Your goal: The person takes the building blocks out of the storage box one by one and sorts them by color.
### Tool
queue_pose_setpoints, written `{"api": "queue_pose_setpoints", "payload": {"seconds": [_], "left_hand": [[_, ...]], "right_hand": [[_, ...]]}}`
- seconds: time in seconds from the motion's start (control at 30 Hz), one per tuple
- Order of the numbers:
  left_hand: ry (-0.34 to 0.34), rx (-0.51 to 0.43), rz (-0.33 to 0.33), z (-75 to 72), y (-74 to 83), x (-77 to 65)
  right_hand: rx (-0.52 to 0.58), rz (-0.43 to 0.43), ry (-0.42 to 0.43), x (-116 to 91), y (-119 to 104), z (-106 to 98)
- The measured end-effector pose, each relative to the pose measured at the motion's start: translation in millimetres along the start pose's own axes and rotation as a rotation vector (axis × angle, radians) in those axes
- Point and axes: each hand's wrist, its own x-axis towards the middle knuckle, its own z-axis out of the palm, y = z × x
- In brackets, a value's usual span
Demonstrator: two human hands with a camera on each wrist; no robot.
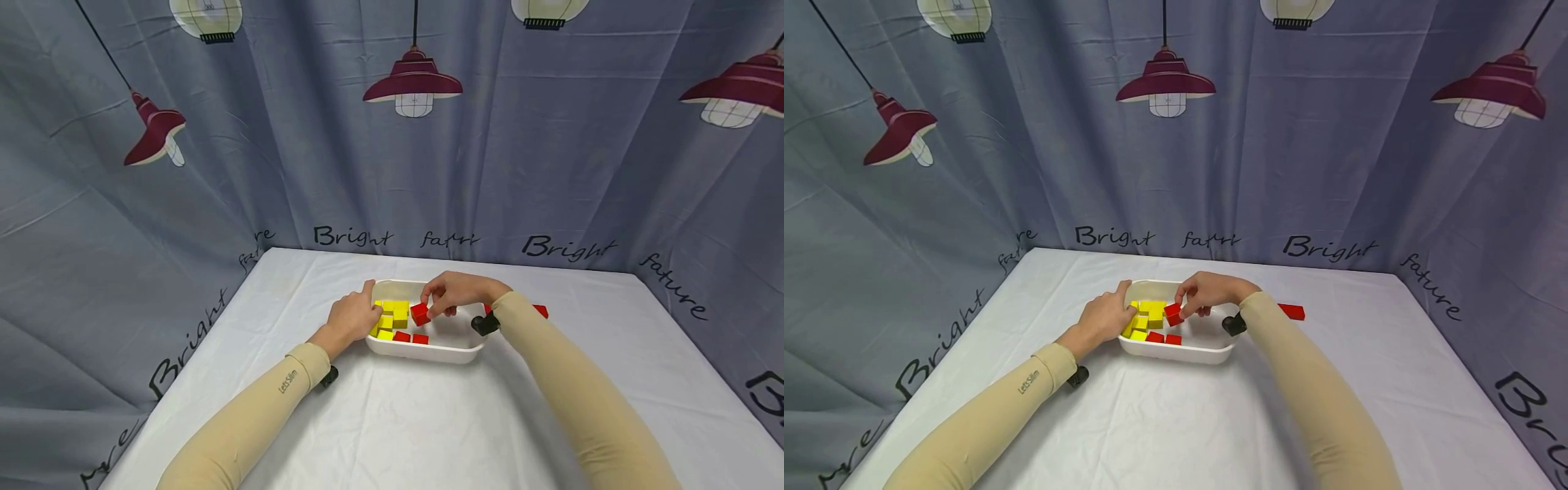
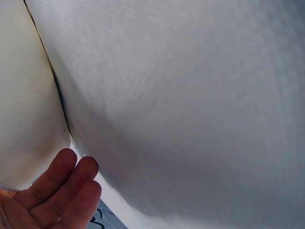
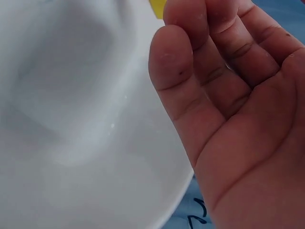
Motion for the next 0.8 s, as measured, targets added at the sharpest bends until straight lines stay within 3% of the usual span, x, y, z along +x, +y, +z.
{"api": "queue_pose_setpoints", "payload": {"seconds": [0.37, 0.8], "left_hand": [[-0.005, -0.005, -0.004, 0.1, -1.4, -0.2], [0.000, -0.013, -0.003, 0.2, -0.6, 0.5]], "right_hand": [[0.067, 0.009, 0.062, -25, 3, -12], [0.056, 0.064, 0.141, -53, 18, -22]]}}
